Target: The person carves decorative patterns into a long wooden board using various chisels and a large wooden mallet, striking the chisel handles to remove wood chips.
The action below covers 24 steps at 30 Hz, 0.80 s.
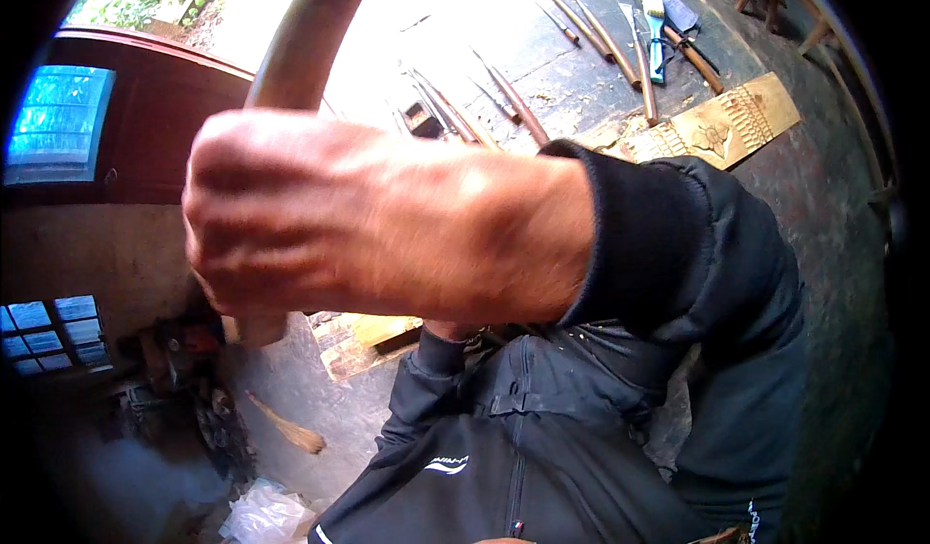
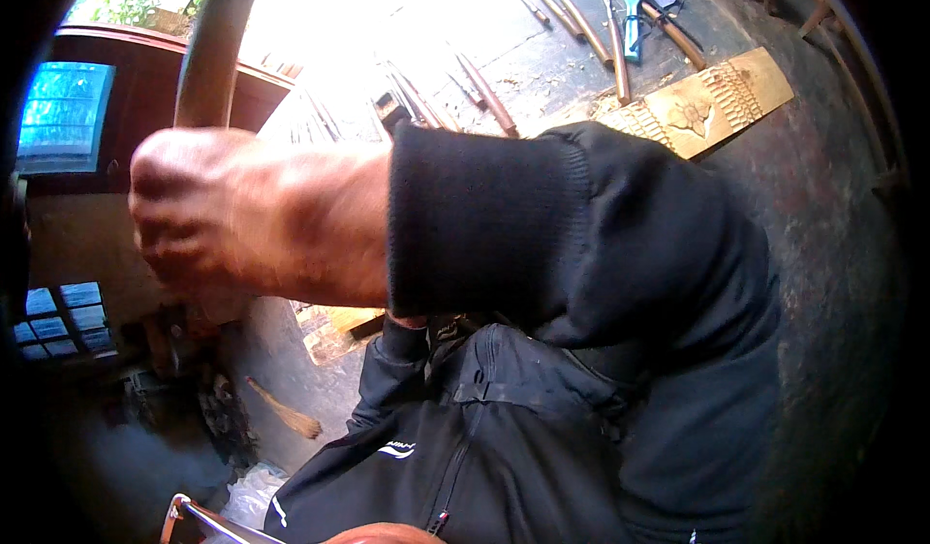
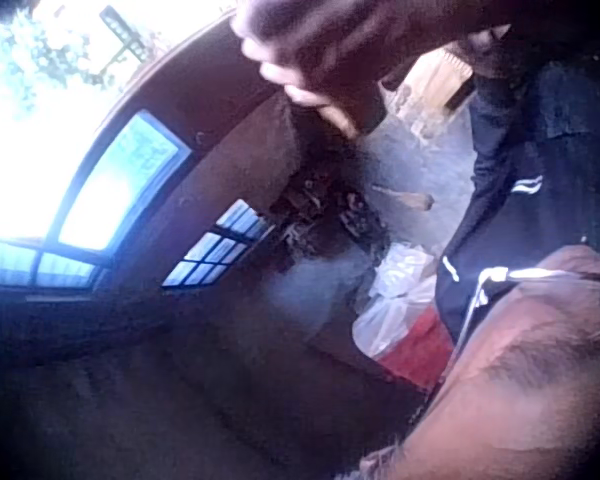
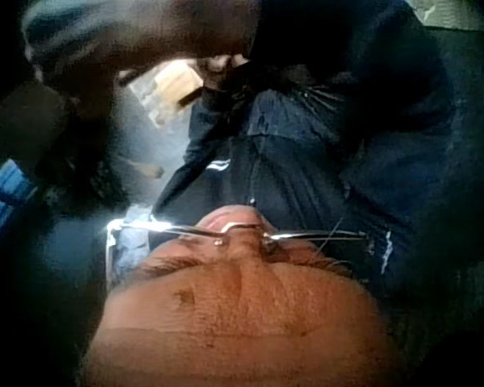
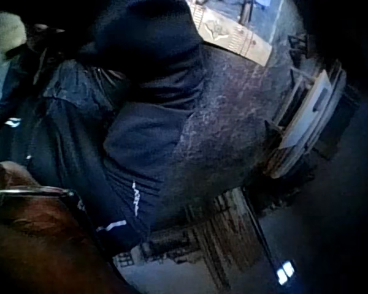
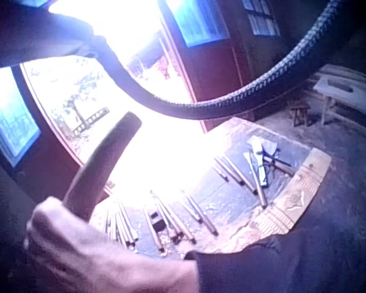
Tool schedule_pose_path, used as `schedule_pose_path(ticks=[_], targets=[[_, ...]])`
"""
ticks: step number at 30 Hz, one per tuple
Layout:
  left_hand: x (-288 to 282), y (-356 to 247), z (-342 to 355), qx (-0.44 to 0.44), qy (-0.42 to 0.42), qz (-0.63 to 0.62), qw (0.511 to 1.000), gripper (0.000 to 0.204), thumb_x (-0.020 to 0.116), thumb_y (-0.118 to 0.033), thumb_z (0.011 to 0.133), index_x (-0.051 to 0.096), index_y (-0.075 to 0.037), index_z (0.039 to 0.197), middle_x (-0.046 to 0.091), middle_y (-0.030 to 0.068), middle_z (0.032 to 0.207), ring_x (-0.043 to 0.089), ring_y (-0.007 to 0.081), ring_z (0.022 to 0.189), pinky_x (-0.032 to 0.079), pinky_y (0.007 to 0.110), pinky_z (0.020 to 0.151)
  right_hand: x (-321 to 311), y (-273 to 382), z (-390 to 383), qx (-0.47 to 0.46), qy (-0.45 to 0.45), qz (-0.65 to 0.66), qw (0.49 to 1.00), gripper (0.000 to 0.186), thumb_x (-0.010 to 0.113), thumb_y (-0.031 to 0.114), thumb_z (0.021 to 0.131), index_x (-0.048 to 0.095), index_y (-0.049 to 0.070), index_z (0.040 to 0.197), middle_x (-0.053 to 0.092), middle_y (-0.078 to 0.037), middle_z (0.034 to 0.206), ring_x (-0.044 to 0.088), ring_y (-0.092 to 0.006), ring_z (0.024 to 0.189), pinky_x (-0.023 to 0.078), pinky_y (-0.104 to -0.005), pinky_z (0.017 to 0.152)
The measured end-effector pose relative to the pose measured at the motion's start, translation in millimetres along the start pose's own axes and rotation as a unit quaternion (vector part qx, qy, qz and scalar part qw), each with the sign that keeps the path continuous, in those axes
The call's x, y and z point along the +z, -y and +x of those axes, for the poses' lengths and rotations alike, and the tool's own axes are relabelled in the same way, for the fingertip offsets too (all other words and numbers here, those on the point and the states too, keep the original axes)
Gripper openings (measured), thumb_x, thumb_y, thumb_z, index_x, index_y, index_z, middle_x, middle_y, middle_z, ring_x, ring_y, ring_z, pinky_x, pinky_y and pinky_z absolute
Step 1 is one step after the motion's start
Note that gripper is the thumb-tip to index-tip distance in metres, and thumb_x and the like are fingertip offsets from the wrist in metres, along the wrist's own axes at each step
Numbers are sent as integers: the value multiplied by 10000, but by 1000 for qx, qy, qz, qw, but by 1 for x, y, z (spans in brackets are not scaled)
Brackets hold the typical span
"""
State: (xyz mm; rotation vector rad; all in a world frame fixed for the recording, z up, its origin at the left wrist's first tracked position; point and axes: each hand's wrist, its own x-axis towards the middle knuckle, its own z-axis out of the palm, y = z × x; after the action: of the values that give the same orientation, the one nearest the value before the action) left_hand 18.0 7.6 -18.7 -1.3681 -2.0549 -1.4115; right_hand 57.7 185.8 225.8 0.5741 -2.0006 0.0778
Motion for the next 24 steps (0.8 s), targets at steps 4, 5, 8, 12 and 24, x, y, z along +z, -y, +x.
schedule_pose_path(ticks=[4, 5, 8, 12, 24], targets=[[-1, 1, 1, -13, 1, -7, 1000, 275, 788, -139, 979, 720, -16, 1215, 803, 108, 1019, 774, 262, 896, 601, 354, 824, 12, 19, 27, 88, -32, 70, 993, 204, 807, 245, 845, 772, 91, 975, 796, -18, 989, 764, -225, 884, 571, -412, 770], [-2, 1, 1, -15, -1, -7, 1000, 269, 787, -138, 983, 720, -15, 1213, 803, 108, 1023, 774, 258, 901, 602, 354, 829, 17, 28, 25, 54, 17, 3, 998, 152, 785, 258, 858, 786, 116, 913, 778, 16, 925, 738, -193, 815, 530, -408, 719], [-1, 2, 1, -28, -2, -16, 999, 251, 782, -133, 995, 722, -14, 1208, 803, 106, 1034, 774, 249, 918, 605, 354, 842, 20, 26, 19, 21, 55, -44, 997, 121, 772, 279, 870, 798, 161, 872, 738, 59, 855, 710, -166, 784, 486, -401, 689], [1, 0, 2, -51, -4, -29, 998, 228, 775, -128, 1011, 723, -12, 1200, 802, 103, 1049, 774, 236, 940, 610, 353, 859, 9, 14, 28, 135, -89, 97, 982, 216, 791, 300, 838, 761, 141, 982, 716, 17, 931, 720, -198, 939, 531, -427, 825], [-34, 11, 23, -348, -89, -326, 875, 219, 740, -85, 1054, 714, -1, 1255, 776, 122, 1176, 767, 245, 1081, 640, 395, 973, -16, -15, -92, 467, -34, 323, 822, 492, 859, 230, 892, 701, 3, 1300, 767, -121, 1210, 749, -246, 1113, 576, -392, 1018]])
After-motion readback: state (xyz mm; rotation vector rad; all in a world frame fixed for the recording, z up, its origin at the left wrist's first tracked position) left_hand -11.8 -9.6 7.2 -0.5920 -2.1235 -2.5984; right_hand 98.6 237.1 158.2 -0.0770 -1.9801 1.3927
